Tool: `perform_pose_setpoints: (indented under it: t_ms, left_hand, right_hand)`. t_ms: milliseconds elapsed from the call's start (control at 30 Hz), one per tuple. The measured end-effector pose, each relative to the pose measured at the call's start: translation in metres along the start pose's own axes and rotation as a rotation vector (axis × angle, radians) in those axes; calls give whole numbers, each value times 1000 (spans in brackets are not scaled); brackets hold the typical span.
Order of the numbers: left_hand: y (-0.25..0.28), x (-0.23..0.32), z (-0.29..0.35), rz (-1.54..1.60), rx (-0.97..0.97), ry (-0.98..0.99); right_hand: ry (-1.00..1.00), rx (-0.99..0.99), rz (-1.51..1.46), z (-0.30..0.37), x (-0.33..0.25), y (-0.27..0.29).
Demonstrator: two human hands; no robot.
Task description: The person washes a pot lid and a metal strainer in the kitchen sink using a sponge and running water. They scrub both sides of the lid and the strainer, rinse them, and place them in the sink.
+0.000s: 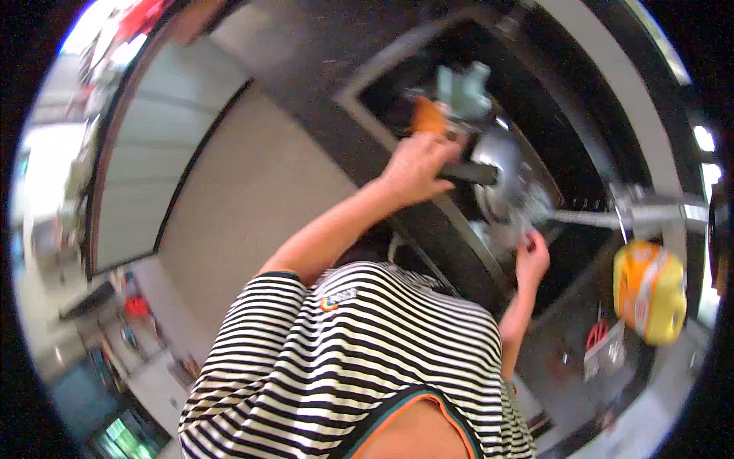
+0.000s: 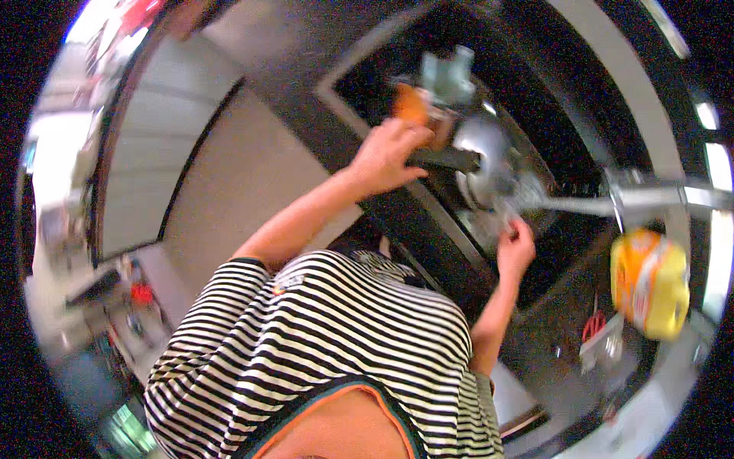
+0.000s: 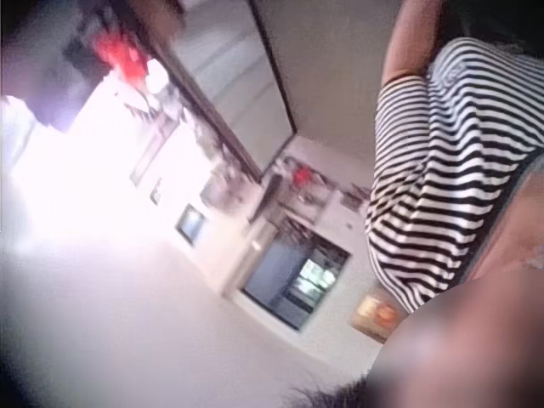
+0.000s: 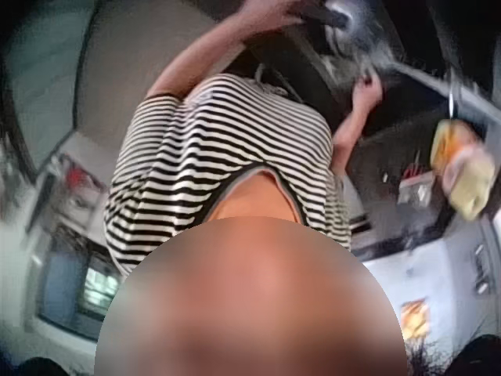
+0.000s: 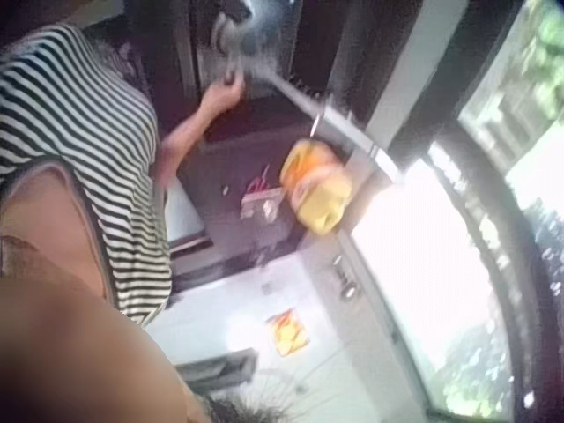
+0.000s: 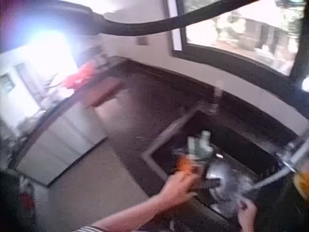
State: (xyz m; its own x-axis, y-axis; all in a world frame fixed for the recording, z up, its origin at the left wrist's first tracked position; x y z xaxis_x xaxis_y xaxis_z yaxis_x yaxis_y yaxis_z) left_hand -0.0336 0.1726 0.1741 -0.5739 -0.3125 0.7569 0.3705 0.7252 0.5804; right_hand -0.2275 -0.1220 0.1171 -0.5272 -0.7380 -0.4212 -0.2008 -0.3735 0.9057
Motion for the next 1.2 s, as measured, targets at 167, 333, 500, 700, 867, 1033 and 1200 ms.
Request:
perform_pose_setpoints:
  t_ms: [167, 333, 500, 700, 867, 1033, 1200]
  left_hand:
    - [58, 22, 110, 15, 330, -143]
    - [70, 9, 286, 61, 367, 301]
    - [111, -4, 453, 285, 540, 616]
    - [207, -6, 632, 268, 816, 779]
    - [271, -12, 791, 256, 1222, 1011]
    - [278, -20, 872, 272, 1519, 1128]
    - [351, -54, 988, 286, 1771, 1167]
  right_hand:
    - [358, 86, 326, 2, -44, 7]
    - [550, 302, 547, -21, -119, 51]
    - [656, 590, 585, 9, -303, 78]
    - [1065, 617, 505, 67, -526, -37]
    - [1361, 376, 339, 188, -711, -185]
    - [1546, 228, 387, 292, -787, -327]
    - [1665, 212, 282, 415, -931, -434]
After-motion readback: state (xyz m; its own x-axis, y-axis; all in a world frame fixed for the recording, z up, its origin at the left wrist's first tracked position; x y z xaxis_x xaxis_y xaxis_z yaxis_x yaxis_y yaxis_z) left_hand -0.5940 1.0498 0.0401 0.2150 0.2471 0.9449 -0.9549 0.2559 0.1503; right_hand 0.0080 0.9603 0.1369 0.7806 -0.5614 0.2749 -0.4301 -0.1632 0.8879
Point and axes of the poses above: each hand's wrist, its own z-axis away from the middle knuckle, its own y-axis out of the back of the hand, x = y × z, the point moved 2 cm from there along -z, towards the middle knuckle, and after that the axes turned 15 degrees about z, right-handed, at the moved point
